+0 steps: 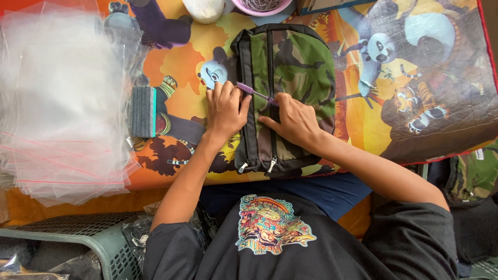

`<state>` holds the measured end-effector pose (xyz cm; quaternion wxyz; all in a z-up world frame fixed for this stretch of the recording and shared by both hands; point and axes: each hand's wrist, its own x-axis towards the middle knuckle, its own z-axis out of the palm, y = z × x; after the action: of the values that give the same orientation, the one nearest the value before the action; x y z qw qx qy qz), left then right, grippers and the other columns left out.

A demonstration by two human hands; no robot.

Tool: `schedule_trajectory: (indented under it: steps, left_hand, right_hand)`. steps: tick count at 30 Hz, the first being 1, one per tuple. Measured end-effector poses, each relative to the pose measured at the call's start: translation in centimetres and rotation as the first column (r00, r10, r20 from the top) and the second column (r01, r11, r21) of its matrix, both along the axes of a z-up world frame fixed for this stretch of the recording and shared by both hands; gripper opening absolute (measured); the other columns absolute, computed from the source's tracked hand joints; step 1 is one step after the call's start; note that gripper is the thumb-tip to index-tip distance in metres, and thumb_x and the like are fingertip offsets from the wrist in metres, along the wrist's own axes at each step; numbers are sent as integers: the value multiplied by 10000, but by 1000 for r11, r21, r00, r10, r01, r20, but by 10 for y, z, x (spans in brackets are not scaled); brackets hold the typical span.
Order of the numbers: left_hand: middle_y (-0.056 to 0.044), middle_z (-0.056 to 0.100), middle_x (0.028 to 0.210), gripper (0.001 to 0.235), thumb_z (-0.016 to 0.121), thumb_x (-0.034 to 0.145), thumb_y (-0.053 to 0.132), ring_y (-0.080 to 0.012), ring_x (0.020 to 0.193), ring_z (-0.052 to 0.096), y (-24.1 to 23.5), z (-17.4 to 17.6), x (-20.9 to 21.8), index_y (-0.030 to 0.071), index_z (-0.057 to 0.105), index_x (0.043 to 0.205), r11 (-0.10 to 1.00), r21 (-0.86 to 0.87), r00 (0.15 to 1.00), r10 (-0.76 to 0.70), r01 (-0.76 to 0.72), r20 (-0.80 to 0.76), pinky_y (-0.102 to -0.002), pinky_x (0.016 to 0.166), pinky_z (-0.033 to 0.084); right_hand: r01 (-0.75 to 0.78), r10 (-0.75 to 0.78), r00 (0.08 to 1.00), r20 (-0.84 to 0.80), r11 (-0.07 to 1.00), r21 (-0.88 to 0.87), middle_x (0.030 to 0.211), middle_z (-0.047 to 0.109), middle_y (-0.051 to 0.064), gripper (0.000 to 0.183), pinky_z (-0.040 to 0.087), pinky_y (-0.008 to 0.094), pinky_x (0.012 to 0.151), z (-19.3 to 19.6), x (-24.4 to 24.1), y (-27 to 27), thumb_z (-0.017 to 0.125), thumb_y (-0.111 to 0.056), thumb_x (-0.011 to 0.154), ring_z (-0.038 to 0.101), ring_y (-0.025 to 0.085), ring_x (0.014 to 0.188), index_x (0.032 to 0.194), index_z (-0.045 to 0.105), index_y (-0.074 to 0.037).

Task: The person cleans a camouflage-patterned bag by brushing its exterior and interior surfaces with a purple brush. They then attach a decorative bear-shaped charm to the zipper pull and place the bag into a clear plastic bag.

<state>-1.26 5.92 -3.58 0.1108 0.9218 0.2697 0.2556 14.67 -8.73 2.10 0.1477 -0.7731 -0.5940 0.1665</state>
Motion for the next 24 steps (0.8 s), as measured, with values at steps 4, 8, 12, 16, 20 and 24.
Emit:
schedule_trajectory:
  steps: [4,8,12,16,20,24]
  left_hand:
    - [-20,396,840,308,517,1011,392,-264,854,453,4,-6,0,150,463,830,999,-49,1000,-18,18,0,-402,756,329]
    - [-18,411,852,285,505,1018,369,-264,867,458,1,-6,-3,144,479,845,997,-69,999,-22,19,-35,-409,763,335]
    - [-7,410,858,263,485,1016,356,-252,872,444,1,-5,-1,146,496,857,997,-78,999,-12,8,-51,-411,771,324]
    - [-28,409,865,265,462,1031,344,-271,867,445,0,-5,-2,127,490,883,999,-46,998,-29,27,-50,-415,772,323]
    - [-29,411,873,272,468,1032,359,-270,876,449,2,-7,-1,128,491,892,999,-41,998,-28,26,-61,-416,780,329]
    - [-30,405,861,277,498,1024,363,-277,874,452,0,-6,-1,132,484,872,998,-45,999,-36,34,-28,-418,777,332]
  right_hand:
    - [-27,9,982,187,995,97,889,508,90,540,546,504,537,-28,0,-6,595,-552,964,646,330,769,1109,435,-58]
    - [-102,44,919,393,986,128,864,458,39,383,541,419,452,-32,-5,-13,544,-468,1025,642,268,691,1067,520,-88]
    - [-273,109,788,606,944,185,806,472,55,277,517,337,401,-30,2,-32,567,-246,983,647,234,612,1170,536,-44]
    - [-460,257,688,679,877,134,812,531,48,288,518,284,426,-25,19,-65,541,-159,898,670,191,613,1172,582,-82]
    - [-651,588,728,353,754,88,723,595,78,164,548,353,457,30,13,-83,538,-159,880,686,240,536,1016,615,-110]
    - [-569,567,822,46,822,23,638,625,122,154,531,534,481,72,31,-70,593,-289,843,674,392,546,898,568,-148]
